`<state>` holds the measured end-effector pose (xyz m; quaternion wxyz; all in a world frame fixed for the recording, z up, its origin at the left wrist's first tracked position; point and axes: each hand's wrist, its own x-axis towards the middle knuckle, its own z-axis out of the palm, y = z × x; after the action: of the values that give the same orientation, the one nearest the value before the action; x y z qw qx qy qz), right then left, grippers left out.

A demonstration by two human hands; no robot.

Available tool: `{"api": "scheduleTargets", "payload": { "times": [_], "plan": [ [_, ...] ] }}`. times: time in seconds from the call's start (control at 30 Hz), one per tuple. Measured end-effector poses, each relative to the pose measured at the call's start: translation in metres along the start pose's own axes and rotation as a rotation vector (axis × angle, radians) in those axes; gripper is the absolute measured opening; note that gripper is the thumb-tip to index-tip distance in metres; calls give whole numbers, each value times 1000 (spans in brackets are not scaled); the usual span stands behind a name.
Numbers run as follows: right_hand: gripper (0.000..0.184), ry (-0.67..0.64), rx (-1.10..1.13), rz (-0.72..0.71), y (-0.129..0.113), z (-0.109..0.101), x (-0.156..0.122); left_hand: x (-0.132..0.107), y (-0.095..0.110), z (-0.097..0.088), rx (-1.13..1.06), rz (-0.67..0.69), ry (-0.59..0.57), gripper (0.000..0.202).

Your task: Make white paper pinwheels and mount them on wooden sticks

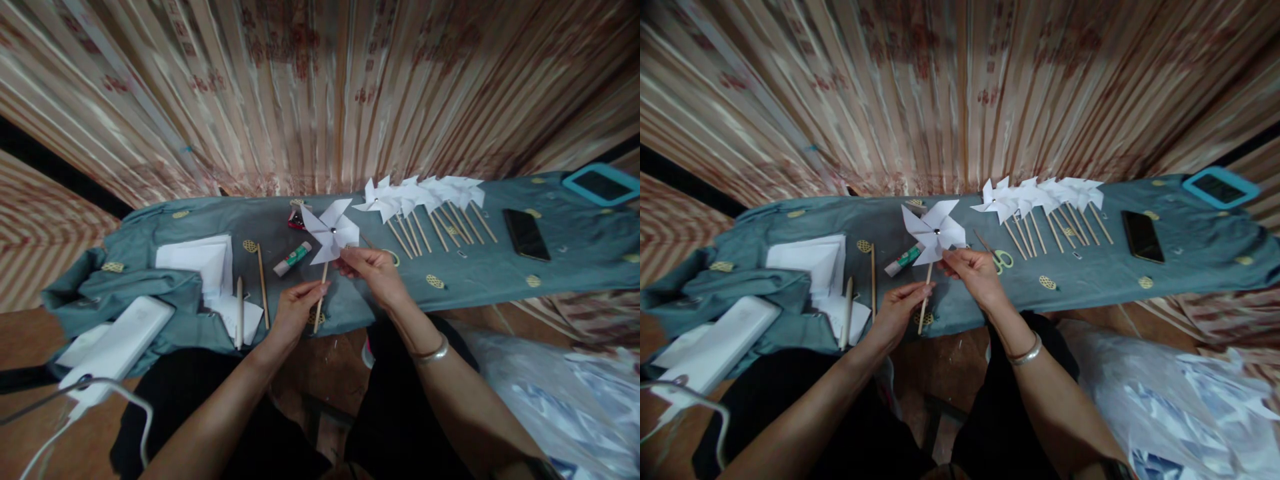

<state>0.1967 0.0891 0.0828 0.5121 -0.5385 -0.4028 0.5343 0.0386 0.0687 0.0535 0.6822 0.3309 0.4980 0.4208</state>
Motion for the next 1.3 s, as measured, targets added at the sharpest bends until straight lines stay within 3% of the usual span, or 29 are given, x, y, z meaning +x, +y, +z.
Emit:
{"api": "scheduleTargets", "payload": {
  "times": [0.17, 0.3, 0.47, 0.77, 1.3],
  "plan": [
    [37, -19, -43, -85, -5, -3, -3, 4, 3, -3, -11, 15, 24, 35],
    [33, 150, -3, -227, -11, -17, 3, 3, 2, -3, -5, -2, 28, 36],
    [27, 333, 104, -261, -8, -32, 16, -4, 2, 0, 26, -63, -56, 40],
    [33, 179, 263, -27, -5, -28, 20, -8, -1, 3, 46, -133, -117, 37],
    [30, 170, 239, 32, -6, -27, 16, -6, 1, 2, 32, -97, -57, 41]
  ]
}}
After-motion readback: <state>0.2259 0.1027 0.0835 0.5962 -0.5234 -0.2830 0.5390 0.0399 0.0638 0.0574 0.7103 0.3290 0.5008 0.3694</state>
